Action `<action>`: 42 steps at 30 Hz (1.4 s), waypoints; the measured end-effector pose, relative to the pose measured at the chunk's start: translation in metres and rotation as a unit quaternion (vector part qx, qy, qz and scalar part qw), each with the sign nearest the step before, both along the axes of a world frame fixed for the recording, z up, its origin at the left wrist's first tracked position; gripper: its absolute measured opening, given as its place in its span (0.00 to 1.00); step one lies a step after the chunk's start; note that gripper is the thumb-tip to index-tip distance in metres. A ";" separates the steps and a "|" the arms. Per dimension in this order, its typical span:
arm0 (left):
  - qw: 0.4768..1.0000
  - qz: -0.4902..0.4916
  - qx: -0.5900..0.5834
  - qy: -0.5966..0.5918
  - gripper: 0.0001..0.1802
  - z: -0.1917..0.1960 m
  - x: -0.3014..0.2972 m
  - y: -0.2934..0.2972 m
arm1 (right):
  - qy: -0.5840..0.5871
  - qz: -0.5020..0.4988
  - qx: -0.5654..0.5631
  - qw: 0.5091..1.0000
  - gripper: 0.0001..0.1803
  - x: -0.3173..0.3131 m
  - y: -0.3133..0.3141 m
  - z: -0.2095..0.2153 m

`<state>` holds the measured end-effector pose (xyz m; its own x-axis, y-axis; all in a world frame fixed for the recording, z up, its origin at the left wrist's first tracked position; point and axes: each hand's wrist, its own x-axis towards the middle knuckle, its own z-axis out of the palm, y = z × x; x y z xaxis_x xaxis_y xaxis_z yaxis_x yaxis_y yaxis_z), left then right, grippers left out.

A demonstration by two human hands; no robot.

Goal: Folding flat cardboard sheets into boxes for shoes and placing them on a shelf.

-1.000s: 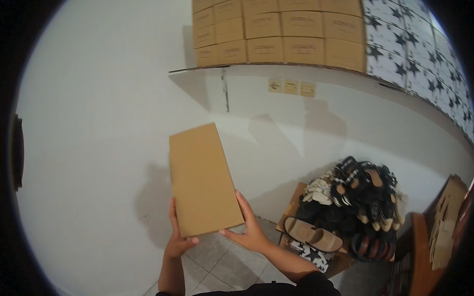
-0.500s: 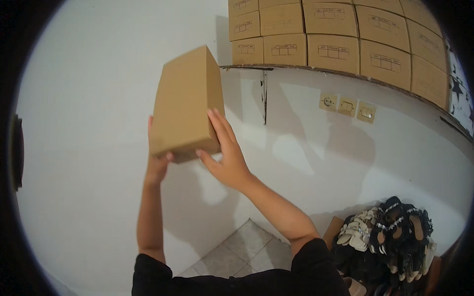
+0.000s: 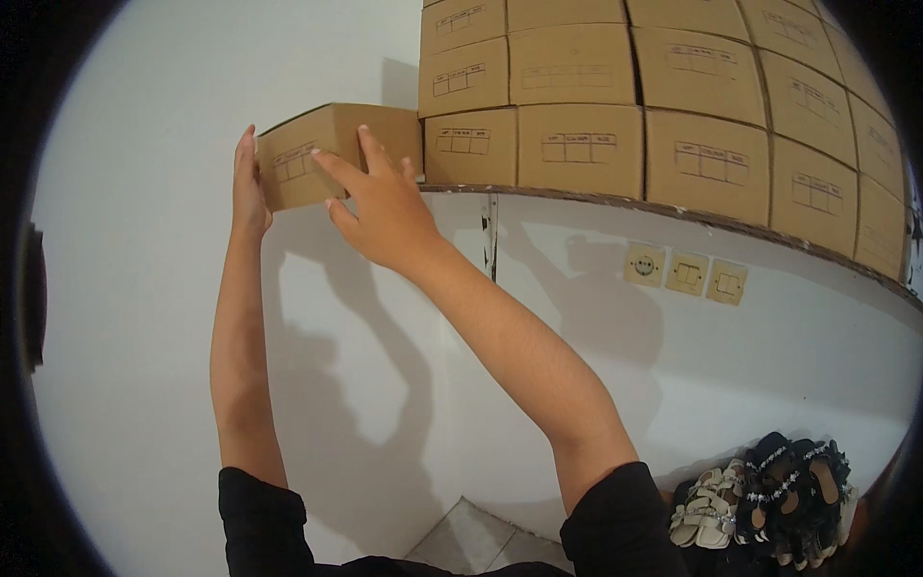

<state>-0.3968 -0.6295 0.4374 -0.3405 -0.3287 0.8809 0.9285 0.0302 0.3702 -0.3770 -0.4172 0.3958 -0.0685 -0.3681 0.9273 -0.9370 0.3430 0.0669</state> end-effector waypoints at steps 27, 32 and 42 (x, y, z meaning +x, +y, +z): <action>0.964 0.207 -0.165 -0.005 0.33 -0.049 -0.087 0.026 | -0.100 -0.448 0.046 0.887 0.23 0.055 0.059 -0.134; 0.893 0.228 -0.319 -0.220 0.37 0.004 -0.155 0.012 | -0.284 -0.524 0.039 0.802 0.23 0.086 0.108 -0.186; 0.836 0.367 -0.369 -0.174 0.38 -0.010 -0.102 0.028 | -0.354 -0.537 -0.050 0.764 0.23 0.124 0.126 -0.222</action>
